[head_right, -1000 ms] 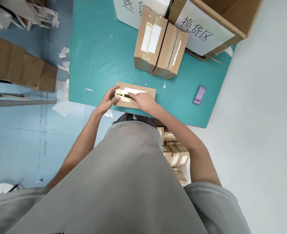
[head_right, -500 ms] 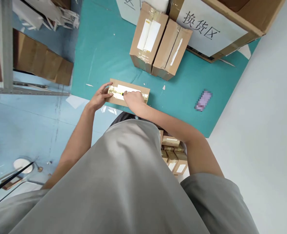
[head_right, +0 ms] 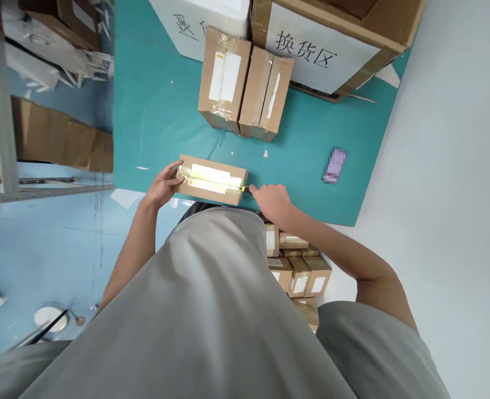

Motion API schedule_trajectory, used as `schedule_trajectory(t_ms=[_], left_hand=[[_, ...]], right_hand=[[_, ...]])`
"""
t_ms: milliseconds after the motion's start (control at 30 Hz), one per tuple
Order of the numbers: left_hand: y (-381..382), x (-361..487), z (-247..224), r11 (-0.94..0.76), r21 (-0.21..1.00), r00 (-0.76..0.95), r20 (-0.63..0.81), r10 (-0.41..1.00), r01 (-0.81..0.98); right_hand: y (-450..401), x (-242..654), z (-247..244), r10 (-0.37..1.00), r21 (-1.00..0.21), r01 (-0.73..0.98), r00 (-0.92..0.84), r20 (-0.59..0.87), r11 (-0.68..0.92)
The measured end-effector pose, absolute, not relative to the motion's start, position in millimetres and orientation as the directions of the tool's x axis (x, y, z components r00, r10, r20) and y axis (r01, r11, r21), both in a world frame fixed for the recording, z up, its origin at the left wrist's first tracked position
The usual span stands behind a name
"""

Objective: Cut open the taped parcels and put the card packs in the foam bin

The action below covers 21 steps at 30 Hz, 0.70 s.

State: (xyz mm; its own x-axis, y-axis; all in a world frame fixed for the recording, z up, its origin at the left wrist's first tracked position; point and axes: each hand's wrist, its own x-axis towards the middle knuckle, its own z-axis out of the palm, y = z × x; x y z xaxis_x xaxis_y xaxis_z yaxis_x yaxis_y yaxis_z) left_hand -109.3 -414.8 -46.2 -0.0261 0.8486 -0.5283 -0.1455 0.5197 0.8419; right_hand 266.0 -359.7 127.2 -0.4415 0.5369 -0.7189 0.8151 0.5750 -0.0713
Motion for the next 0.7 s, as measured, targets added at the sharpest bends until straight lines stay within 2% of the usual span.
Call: schedule_trajectory(t_ms=[167, 267, 367, 433, 500, 533, 600, 700], left_hand=[[-412.3, -113.8, -54.4, 0.528, 0.834, 0.013, -0.533, 0.846, -0.161], [-409.6, -126.7, -60.2, 0.523, 0.835, 0.019, -0.528, 0.849, -0.171], [-406.6, -143.9, -69.0, 0.509, 0.842, 0.008, -0.516, 0.856, -0.18], [-404.1, -154.1, -76.3, 0.506, 0.841, -0.011, -0.518, 0.855, -0.191], [-400.9, -161.9, -83.2, 0.508, 0.835, -0.027, -0.525, 0.851, -0.211], [-398.9, -164.9, -86.1, 0.507, 0.833, -0.025, -0.524, 0.851, -0.22], [-394.9, -170.0, -90.0, 0.504, 0.834, -0.002, -0.517, 0.856, -0.225], [-390.0, -177.3, -92.6, 0.498, 0.842, 0.043, -0.501, 0.864, -0.208]], right_hand=[[-380.4, 270.1, 143.2, 0.56, -0.047, 0.872, -0.353, -0.75, 0.487], [-393.7, 269.9, 150.5, 0.611, -0.105, 0.905, -0.36, -0.705, 0.413], [-410.1, 265.9, 140.7, 0.704, -0.256, 0.921, -0.39, -0.594, 0.295], [-420.9, 259.5, 118.7, 0.761, -0.439, 0.878, -0.415, -0.499, 0.191], [-430.0, 248.1, 87.0, 0.811, -0.642, 0.762, -0.427, -0.4, 0.085], [-433.8, 240.5, 69.8, 0.833, -0.695, 0.718, -0.412, -0.37, 0.046], [-440.6, 222.2, 38.9, 0.882, -0.726, 0.688, -0.348, -0.318, 0.01], [-449.9, 194.7, 13.0, 0.947, -0.692, 0.722, -0.213, -0.242, -0.014]])
